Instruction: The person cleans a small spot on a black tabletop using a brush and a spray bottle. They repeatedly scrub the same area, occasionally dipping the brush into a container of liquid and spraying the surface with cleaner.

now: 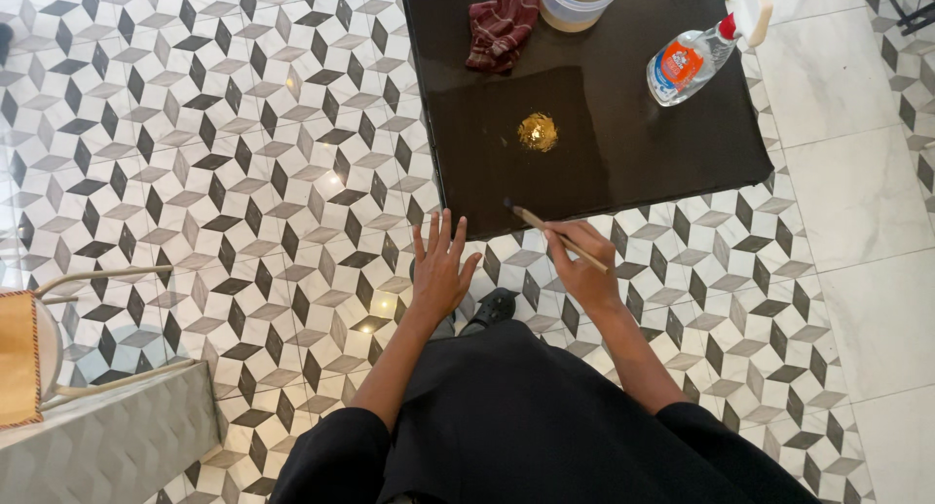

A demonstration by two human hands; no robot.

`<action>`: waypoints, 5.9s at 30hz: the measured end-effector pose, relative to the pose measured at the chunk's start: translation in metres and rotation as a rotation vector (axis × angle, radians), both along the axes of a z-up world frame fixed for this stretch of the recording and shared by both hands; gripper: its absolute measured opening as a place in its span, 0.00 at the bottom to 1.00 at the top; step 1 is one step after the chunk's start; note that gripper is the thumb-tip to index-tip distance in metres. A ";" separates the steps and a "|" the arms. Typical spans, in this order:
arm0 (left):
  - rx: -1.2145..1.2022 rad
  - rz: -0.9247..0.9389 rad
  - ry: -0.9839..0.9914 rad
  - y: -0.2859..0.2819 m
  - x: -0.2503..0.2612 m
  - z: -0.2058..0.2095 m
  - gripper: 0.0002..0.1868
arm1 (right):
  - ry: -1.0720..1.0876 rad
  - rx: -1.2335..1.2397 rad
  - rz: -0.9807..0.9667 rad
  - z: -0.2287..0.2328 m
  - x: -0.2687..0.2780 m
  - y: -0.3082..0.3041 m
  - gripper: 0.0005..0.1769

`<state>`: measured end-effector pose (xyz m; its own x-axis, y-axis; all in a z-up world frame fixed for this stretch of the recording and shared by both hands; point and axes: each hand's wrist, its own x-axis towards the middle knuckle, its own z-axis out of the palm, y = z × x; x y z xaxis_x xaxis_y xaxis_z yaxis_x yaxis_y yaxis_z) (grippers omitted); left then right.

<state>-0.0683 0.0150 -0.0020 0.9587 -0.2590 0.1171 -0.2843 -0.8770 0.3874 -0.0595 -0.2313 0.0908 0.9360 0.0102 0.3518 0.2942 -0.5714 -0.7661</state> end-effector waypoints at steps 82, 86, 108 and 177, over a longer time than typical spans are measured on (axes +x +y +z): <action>-0.004 -0.174 -0.023 0.114 0.162 -0.006 0.37 | 0.032 0.085 -0.183 -0.017 0.161 0.139 0.06; -0.052 -0.155 -0.029 0.109 0.169 -0.006 0.37 | 0.028 0.051 -0.077 -0.013 0.168 0.140 0.07; -0.013 -0.155 0.017 0.094 0.182 -0.010 0.37 | 0.031 0.088 -0.061 -0.011 0.177 0.121 0.07; 0.030 -0.199 -0.013 0.120 0.153 -0.016 0.37 | 0.246 0.050 0.023 -0.004 0.115 0.087 0.08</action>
<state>0.0851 0.1350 -0.0180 0.8867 -0.4469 0.1185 -0.4580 -0.8140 0.3572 0.0555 -0.1439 0.0869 0.9933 0.0208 0.1140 0.1078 -0.5263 -0.8434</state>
